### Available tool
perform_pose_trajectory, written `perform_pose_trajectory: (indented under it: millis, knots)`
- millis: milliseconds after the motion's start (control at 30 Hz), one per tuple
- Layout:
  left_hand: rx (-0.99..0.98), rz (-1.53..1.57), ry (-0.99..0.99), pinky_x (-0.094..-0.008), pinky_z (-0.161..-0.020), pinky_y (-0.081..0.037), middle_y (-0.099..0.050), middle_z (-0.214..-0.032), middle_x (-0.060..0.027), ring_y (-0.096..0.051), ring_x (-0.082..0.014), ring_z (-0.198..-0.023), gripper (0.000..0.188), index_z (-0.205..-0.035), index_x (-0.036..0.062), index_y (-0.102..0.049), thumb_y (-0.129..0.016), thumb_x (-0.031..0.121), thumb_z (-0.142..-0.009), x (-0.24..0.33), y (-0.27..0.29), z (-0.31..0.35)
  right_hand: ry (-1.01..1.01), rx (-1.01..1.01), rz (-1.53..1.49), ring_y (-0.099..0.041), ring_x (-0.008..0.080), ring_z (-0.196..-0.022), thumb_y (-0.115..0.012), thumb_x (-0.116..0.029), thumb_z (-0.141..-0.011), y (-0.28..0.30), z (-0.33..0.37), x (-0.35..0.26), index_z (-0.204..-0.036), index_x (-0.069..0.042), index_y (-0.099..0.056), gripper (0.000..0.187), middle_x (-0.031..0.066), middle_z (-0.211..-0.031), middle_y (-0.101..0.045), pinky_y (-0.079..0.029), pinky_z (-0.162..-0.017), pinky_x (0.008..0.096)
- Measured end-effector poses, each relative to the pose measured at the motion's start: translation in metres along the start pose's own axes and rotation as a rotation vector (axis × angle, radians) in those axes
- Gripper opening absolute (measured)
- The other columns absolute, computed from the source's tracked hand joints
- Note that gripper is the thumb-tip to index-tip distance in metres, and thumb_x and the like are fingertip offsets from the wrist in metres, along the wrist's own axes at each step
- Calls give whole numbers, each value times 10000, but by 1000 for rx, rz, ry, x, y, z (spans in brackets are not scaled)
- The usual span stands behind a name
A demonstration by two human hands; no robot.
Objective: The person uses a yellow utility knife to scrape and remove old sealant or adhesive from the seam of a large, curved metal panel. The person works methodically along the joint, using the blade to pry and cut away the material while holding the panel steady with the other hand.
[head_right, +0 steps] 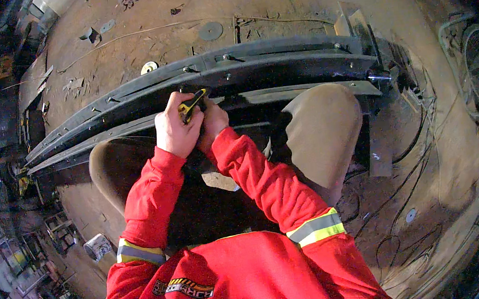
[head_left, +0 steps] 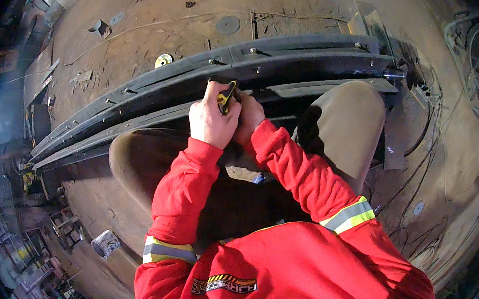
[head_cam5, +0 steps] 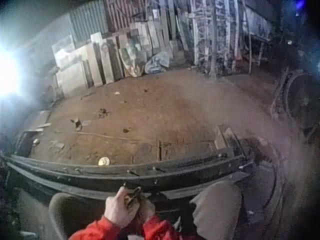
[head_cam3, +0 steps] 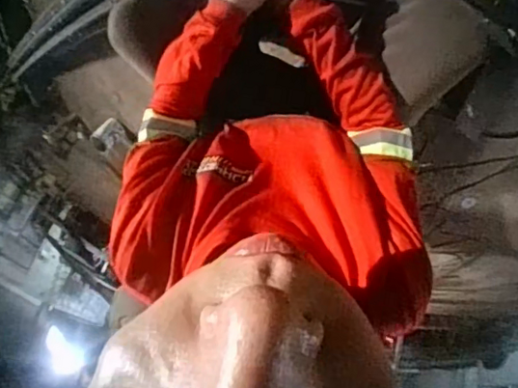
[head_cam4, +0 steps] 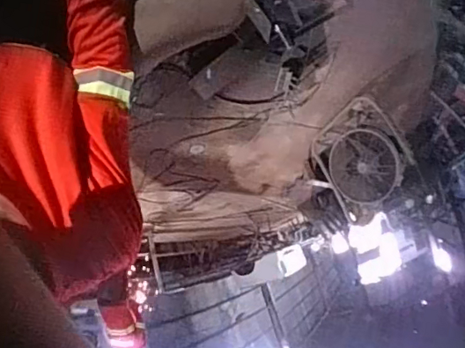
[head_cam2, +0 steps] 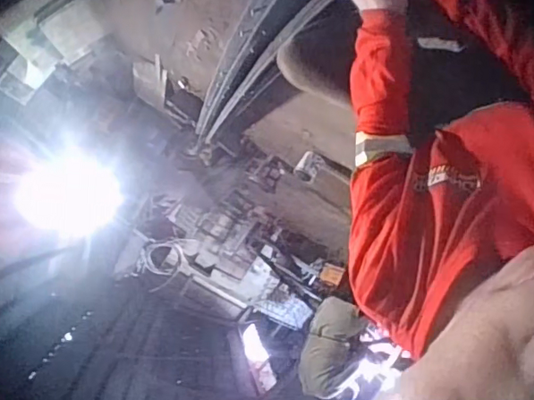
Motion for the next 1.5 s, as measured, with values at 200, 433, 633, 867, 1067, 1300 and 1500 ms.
perform_pose_trajectory:
  millis: [200,433,633,867,1067,1300,1500]
  knots:
    - [44,-29,27,-384,-626,-527,-658,-765,-192,-674,-372,-708,237,-1014,57,-622,-686,145,-803,0,8,4,-57,-117,-142,-654,266,-850,-557,-471,-959,-27,20,6,-1084,-43,-596,448,108,-975,-660,-536,-754,430]
    - [119,2,-53,-401,-624,-533,-651,-750,-200,-666,-387,-707,216,-975,51,-624,-695,138,-791,2,17,-5,-28,-158,-111,-640,256,-981,-424,-411,-1024,-42,18,4,-1110,-81,-597,383,106,-1056,-668,-501,-900,421]
    - [141,-10,-28,-380,-632,-539,-662,-763,-202,-682,-369,-717,212,-973,48,-631,-702,137,-794,8,22,-4,37,-128,-144,-635,255,-957,-416,-384,-1033,-54,23,5,-1092,-87,-583,346,97,-1037,-656,-506,-882,424]
    - [125,-34,-20,-326,-675,-537,-688,-814,-173,-710,-256,-741,213,-1011,38,-639,-695,111,-819,17,29,2,97,-74,-178,-653,265,-828,-552,-338,-988,-58,35,4,-1109,-21,-577,340,129,-984,-647,-546,-724,445]
    - [122,-43,-24,-327,-695,-541,-695,-825,-171,-718,-262,-765,224,-1019,36,-634,-695,105,-815,22,34,0,139,-131,-179,-654,264,-814,-520,-327,-1004,-67,36,2,-1102,-11,-571,335,125,-957,-644,-553,-714,437]
    - [119,-36,-18,-328,-720,-540,-698,-852,-170,-717,-267,-801,230,-1015,36,-634,-696,96,-802,21,39,-5,141,-121,-228,-657,263,-817,-513,-336,-1007,-79,40,2,-1093,-17,-564,335,123,-957,-647,-555,-708,434]
    - [130,-23,-85,-358,-668,-537,-678,-791,-180,-698,-323,-747,213,-979,44,-630,-702,117,-792,26,42,-10,145,-61,-227,-655,258,-811,-520,-343,-1003,-83,44,-1,-1084,-17,-572,340,121,-953,-647,-555,-715,435]
Point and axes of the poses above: each hand's wrist, its own z-axis away from the middle knuckle, its own y-axis out of the back of the hand, x = y × z, the point moved 4 cm from there along -z, towards the middle knuckle
